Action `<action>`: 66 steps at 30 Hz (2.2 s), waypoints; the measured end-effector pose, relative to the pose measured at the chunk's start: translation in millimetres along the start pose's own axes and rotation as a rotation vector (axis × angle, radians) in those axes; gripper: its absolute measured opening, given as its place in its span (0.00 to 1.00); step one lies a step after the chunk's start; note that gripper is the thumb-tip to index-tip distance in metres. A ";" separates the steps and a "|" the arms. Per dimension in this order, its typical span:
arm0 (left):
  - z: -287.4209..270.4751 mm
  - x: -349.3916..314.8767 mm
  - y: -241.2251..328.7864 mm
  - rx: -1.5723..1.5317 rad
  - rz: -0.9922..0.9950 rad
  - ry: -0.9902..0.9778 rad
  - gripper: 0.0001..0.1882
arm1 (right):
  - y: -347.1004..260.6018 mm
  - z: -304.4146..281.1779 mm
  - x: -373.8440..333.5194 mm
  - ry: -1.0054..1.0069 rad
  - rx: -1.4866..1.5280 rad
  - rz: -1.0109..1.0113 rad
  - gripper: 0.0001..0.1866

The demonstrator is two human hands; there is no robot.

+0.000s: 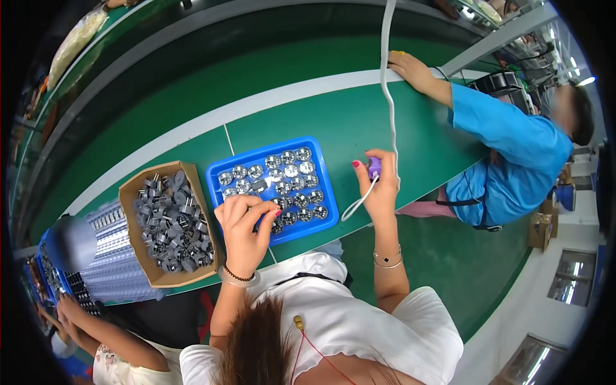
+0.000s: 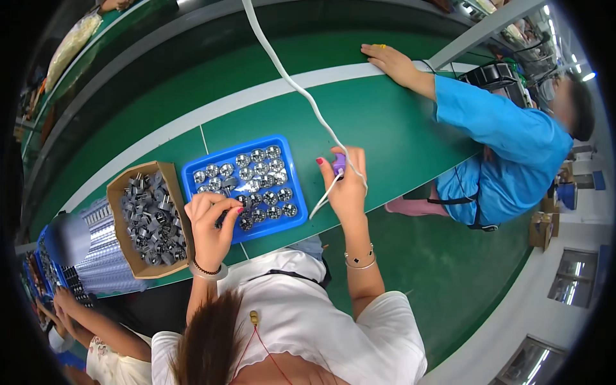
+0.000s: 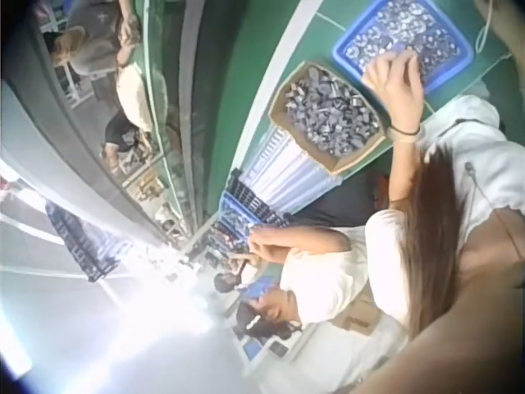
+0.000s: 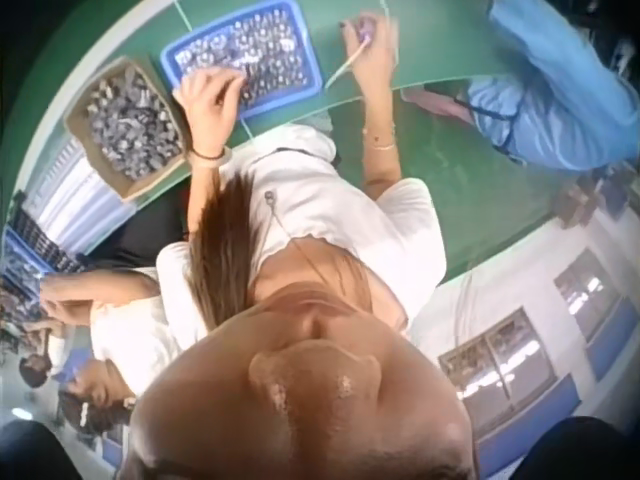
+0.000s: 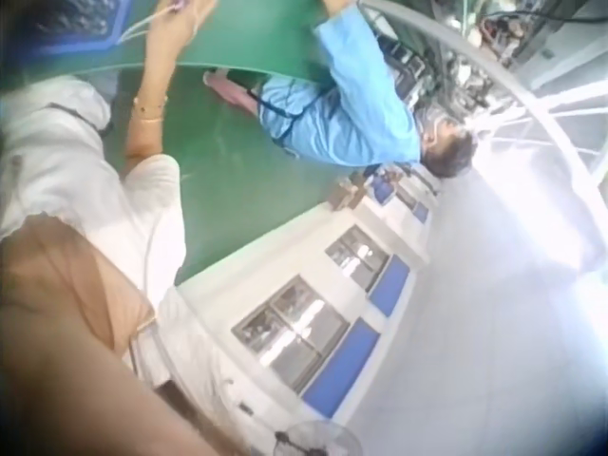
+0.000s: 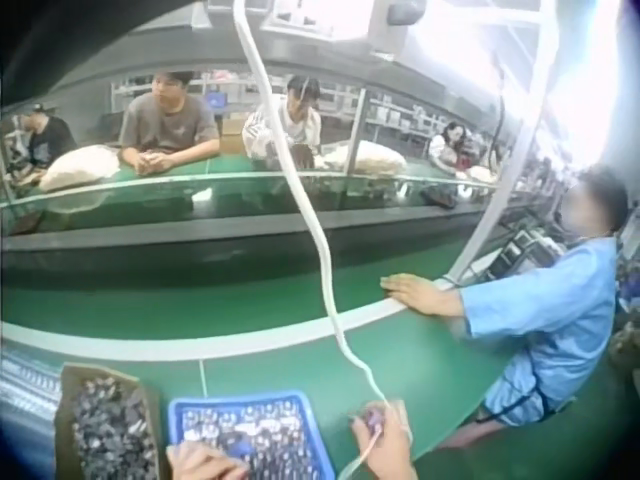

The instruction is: Testing small circular electronic components using a handheld probe on a test jig.

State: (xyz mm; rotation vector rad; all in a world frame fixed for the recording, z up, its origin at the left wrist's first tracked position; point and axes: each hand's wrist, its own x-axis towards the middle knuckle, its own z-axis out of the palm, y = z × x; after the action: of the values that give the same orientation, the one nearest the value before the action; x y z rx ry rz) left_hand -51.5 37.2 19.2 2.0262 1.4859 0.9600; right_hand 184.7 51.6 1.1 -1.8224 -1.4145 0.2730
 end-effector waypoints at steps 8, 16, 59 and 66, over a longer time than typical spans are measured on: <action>19.7 10.1 20.3 0.020 0.217 -0.006 0.08 | -23.0 24.7 -22.8 -0.208 0.758 -0.282 0.19; 16.9 10.5 16.1 -0.020 0.251 0.025 0.08 | -33.9 30.4 -27.2 -0.274 0.890 -0.336 0.23; 15.0 13.8 -32.1 0.262 -0.009 0.169 0.07 | -20.8 27.1 -24.5 -0.523 0.761 -0.154 0.26; 16.5 14.9 -32.7 0.016 -0.074 0.222 0.07 | -20.2 29.7 -24.6 -0.533 0.800 -0.143 0.26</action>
State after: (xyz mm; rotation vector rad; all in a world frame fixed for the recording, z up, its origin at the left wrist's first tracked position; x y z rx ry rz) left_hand -57.2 62.6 -10.6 1.9114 1.6744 1.1774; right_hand 143.7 44.3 -11.6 -1.0128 -1.4642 1.1330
